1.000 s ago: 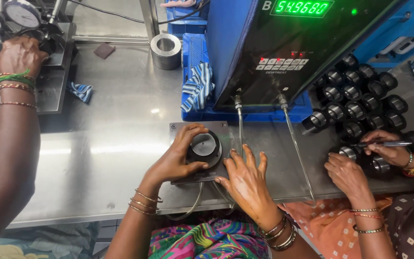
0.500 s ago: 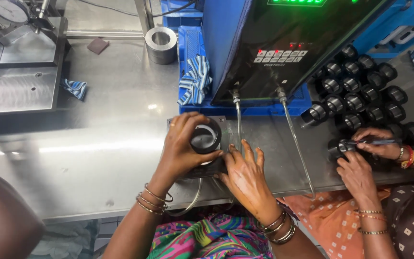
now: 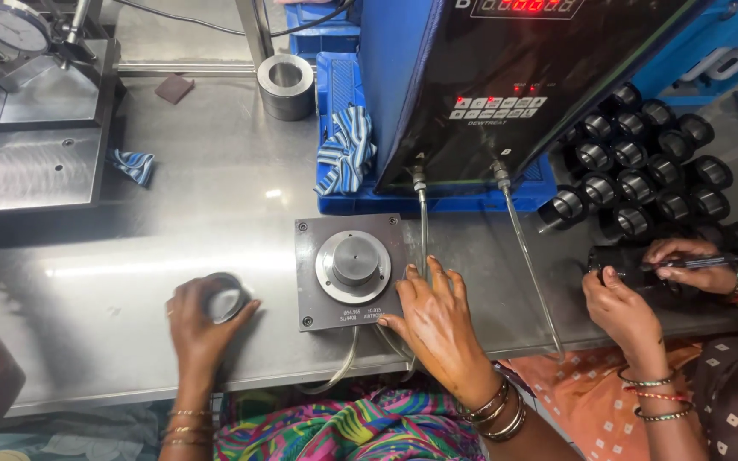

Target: Inspecting, measuring, and marking metal cylinders using a testing jig and digital gauge.

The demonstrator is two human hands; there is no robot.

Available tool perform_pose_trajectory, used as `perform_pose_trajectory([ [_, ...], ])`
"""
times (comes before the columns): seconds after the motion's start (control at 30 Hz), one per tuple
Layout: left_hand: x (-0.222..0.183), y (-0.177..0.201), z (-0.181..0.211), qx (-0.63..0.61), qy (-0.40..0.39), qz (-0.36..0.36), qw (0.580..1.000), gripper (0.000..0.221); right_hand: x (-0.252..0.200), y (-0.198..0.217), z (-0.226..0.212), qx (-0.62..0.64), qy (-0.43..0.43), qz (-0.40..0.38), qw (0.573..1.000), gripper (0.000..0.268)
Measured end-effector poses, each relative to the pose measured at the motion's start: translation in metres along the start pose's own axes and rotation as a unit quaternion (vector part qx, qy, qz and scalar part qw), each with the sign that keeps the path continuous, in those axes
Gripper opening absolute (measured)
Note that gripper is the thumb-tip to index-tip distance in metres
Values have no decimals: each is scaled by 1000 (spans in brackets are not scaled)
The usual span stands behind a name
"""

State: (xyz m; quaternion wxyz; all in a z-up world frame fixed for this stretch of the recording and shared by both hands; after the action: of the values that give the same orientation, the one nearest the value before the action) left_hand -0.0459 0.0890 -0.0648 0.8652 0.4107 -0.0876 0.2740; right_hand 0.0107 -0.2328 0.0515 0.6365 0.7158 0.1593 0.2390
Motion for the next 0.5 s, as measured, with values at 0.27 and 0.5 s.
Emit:
perform_pose_trajectory([
  [0.27, 33, 3, 41, 103, -27, 71, 992, 46, 9, -3, -2, -44, 5, -38, 998, 66],
  [0.5, 60, -48, 181, -332, -115, -51, 935, 21, 4, -2, 3, -12, -14, -14, 1000, 64],
])
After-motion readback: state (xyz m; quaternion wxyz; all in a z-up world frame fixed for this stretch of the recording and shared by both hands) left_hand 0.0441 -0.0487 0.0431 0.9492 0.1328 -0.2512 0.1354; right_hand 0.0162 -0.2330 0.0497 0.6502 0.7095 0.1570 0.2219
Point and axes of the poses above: each hand's wrist, its own x-axis towards the middle knuckle, its own y-axis out of the back of the hand, z = x × y, the point moved 5 cm from there along x, towards the middle knuckle, and after that the axes turned 4 degrees about -x, right-handed, at the moved point
